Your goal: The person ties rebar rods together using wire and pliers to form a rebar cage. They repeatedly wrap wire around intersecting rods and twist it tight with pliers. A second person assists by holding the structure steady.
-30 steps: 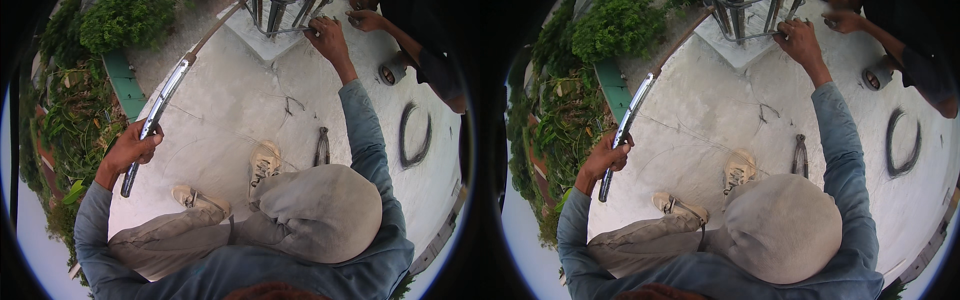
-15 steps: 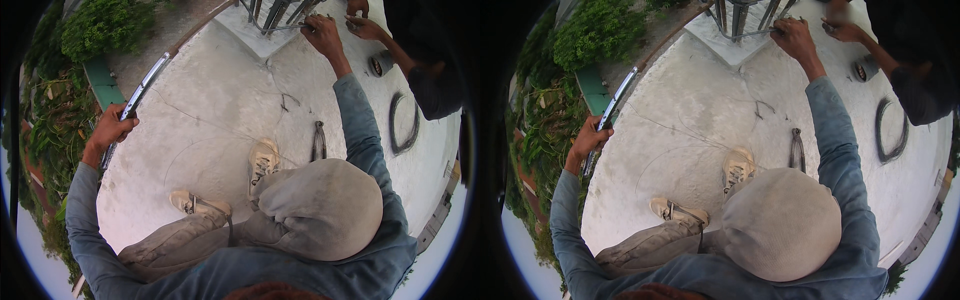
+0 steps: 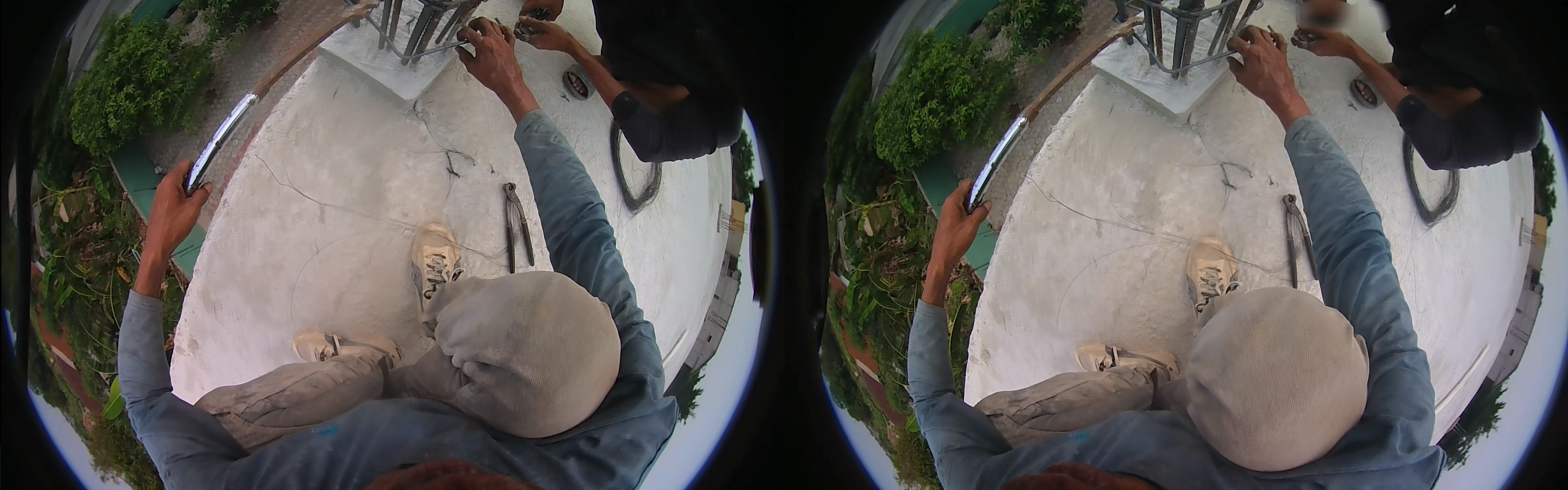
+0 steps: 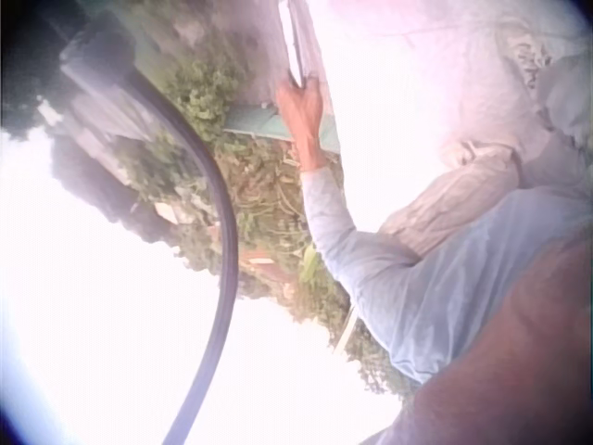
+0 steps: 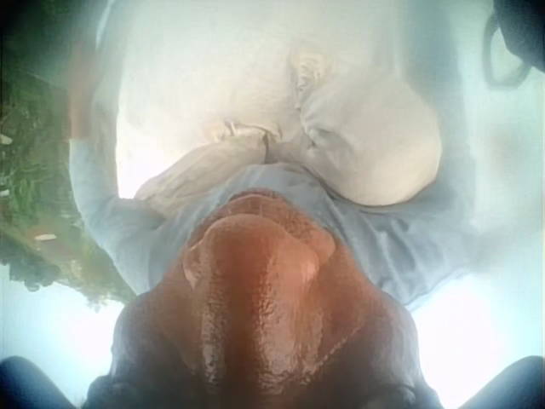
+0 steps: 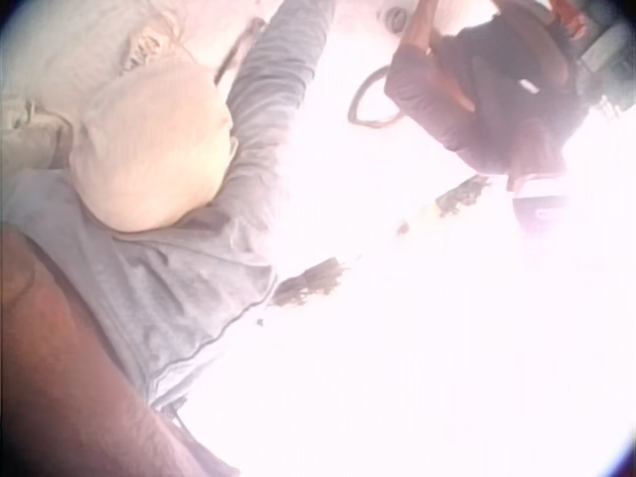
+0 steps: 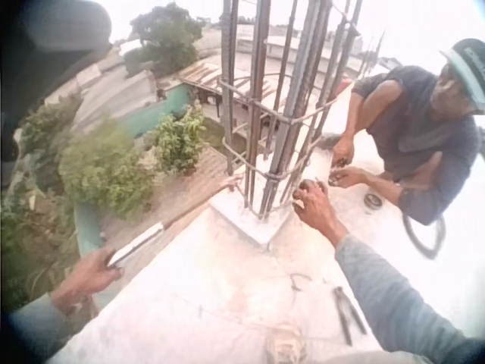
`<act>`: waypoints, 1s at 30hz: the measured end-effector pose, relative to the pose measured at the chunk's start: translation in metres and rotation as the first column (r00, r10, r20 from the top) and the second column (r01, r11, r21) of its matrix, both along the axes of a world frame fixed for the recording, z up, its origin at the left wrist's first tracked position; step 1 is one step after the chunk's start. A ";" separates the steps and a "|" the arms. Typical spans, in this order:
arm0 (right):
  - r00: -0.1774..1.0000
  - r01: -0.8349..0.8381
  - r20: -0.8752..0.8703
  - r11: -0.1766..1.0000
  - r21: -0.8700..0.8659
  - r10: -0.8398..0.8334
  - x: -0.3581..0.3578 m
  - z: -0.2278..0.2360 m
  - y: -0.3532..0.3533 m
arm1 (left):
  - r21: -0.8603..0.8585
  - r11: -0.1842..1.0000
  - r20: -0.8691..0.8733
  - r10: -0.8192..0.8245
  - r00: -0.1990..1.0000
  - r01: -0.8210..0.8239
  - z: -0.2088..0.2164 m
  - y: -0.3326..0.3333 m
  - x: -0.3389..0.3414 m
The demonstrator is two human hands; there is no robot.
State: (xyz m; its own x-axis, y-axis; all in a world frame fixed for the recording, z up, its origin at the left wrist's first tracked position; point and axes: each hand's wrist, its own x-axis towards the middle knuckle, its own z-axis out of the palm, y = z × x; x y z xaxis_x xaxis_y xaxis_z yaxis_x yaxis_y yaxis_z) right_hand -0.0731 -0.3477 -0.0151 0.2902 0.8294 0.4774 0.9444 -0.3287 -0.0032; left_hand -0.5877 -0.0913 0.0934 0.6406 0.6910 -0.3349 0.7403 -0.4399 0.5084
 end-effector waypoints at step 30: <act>-0.676 0.353 -0.492 0.827 0.437 0.549 -0.256 -0.014 0.122 | -0.181 0.967 -0.072 -0.195 0.978 0.179 -0.085 0.072 -0.012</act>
State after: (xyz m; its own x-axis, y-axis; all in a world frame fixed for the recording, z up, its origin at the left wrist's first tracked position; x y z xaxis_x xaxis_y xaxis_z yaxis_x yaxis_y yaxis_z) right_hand -0.3296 -0.2258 -0.0289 0.4060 0.9032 -0.1396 -0.7563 0.2463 -0.6061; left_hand -0.5995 -0.0197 0.0082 0.7151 0.4888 -0.4996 0.6988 -0.4862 0.5246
